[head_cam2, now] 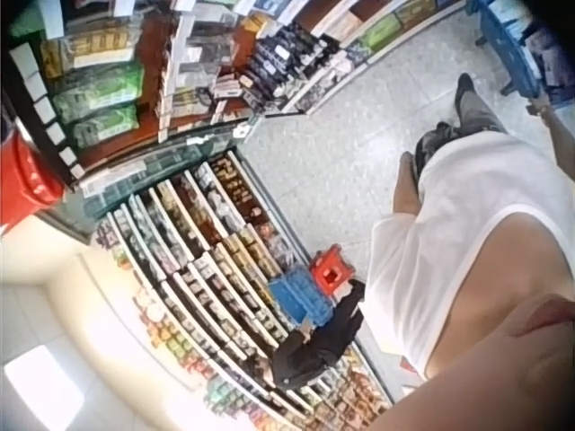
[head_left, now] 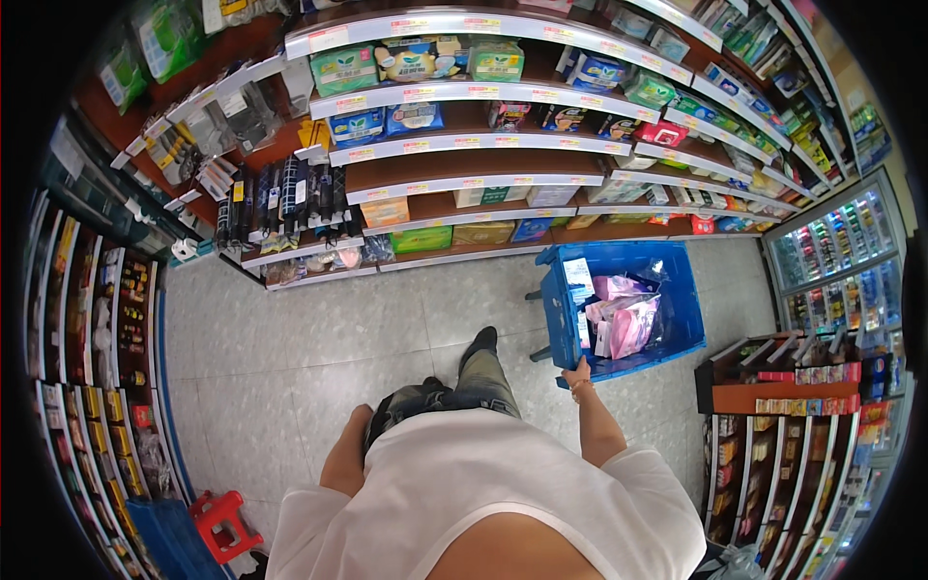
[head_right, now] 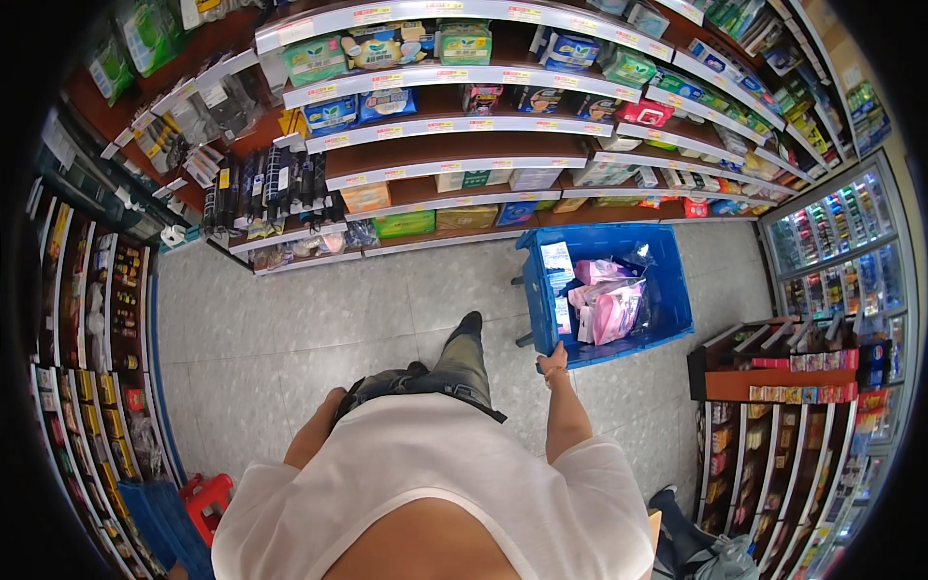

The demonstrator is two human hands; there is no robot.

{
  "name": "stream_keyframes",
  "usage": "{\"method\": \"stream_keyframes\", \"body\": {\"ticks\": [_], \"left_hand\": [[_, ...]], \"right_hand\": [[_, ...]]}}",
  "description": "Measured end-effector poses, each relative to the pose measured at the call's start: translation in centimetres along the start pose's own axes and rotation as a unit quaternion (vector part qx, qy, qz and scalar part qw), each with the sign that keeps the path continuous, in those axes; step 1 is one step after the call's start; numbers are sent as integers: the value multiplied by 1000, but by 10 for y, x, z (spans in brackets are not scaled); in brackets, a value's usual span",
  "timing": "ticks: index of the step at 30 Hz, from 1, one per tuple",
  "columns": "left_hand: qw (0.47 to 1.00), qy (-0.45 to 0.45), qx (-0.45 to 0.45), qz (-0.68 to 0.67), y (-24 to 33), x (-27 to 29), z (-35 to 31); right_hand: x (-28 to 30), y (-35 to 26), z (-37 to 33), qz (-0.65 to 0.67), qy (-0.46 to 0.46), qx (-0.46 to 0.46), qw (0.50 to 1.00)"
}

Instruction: The person is stocking shelves with feminine hygiene products and wet wipes in a supermarket.

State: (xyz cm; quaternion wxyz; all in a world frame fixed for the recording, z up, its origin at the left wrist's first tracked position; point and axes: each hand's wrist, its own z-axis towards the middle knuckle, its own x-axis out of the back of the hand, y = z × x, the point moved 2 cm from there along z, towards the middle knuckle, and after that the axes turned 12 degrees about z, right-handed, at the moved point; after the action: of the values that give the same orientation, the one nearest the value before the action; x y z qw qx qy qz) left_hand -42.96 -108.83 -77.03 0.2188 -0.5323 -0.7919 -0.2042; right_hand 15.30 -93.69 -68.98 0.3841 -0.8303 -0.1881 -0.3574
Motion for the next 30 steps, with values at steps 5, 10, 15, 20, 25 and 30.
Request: {"method": "stream_keyframes", "body": {"ticks": [5,10,15,20,25,30], "left_hand": [[998,49,-7,-47,6,4,-6],[991,40,38,-123,-1,-9,-18],[989,50,53,-132,0,-6,-34],[992,53,50,-104,-2,-8,-36],[991,47,60,-111,-9,-14,-37],[992,54,49,-106,-10,-13,-41]], "right_hand": [[5,3,11,13,-73,-9,997],[6,-15,-1,-27,-86,-32,995],[15,-22,-10,-48,-96,-41,993],[20,-29,-12,-97,-124,-60,986],[23,-36,-19,-128,-131,-51,982],[26,-27,-12,-157,-155,-27,975]]}}
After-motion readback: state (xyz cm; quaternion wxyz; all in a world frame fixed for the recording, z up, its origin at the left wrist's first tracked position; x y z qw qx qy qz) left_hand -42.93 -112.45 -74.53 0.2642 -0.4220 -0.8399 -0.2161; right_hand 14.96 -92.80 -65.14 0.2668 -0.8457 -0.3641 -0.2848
